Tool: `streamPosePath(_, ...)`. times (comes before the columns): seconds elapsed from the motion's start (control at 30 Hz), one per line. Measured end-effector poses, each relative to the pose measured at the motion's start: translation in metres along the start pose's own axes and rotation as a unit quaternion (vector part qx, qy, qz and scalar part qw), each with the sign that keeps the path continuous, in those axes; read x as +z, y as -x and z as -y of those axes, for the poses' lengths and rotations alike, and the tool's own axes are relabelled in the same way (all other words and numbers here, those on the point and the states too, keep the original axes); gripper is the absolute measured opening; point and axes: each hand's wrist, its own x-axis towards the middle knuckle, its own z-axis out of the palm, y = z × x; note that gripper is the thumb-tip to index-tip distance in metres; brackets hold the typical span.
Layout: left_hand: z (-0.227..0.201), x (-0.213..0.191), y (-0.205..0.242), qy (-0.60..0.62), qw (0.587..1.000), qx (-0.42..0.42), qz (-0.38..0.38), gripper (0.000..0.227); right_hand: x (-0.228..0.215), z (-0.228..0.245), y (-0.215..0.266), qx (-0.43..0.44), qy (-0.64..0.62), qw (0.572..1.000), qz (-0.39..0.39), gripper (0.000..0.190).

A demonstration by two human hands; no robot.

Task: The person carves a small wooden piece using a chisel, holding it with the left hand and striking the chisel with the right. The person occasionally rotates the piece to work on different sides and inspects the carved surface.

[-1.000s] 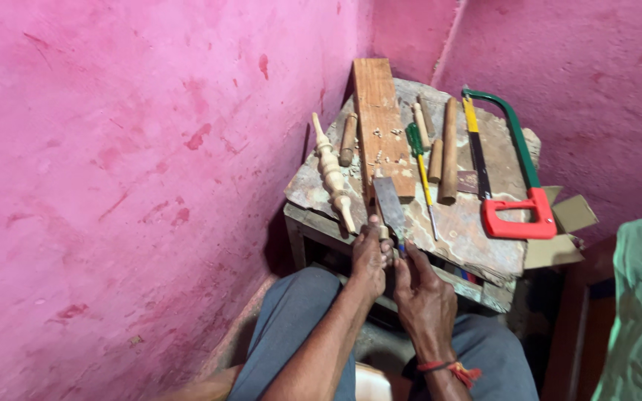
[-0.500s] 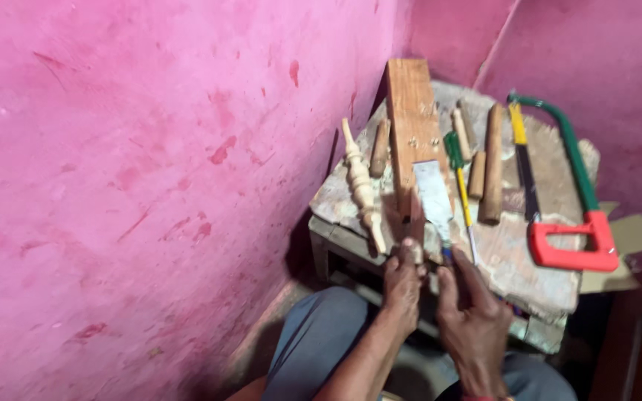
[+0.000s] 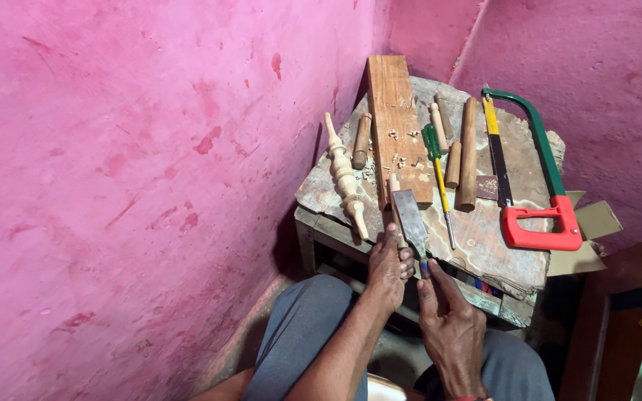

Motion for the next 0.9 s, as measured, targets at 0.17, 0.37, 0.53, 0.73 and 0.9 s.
streamPosePath(0.17, -0.004, 0.005, 0.003, 0.019, 0.999, -0.012, -0.034, 0.029, -0.003, 0.001, 0.005, 0.046, 0.035, 0.998, 0.014, 0.043)
streamPosePath(0.37, -0.002, 0.008, 0.008, 0.001, 0.999, 0.004, -0.041, 0.038, 0.008, -0.004, -0.007, -0.022, 0.030, 0.999, -0.012, 0.040)
streamPosePath(0.53, -0.003, 0.017, 0.011, -0.007, 0.996, 0.018, -0.088, 0.033, 0.006, -0.002, -0.007, 0.022, 0.021, 0.999, 0.013, 0.043)
streamPosePath(0.73, 0.007, 0.017, 0.001, 0.006, 0.994, 0.030, -0.108, 0.034, 0.009, 0.002, -0.010, 0.058, 0.037, 0.997, 0.031, 0.043)
streamPosePath(0.9, 0.001, 0.019, 0.004, -0.009, 0.993, 0.014, -0.115, 0.032, 0.006, -0.001, -0.007, -0.086, -0.002, 0.996, -0.036, 0.040)
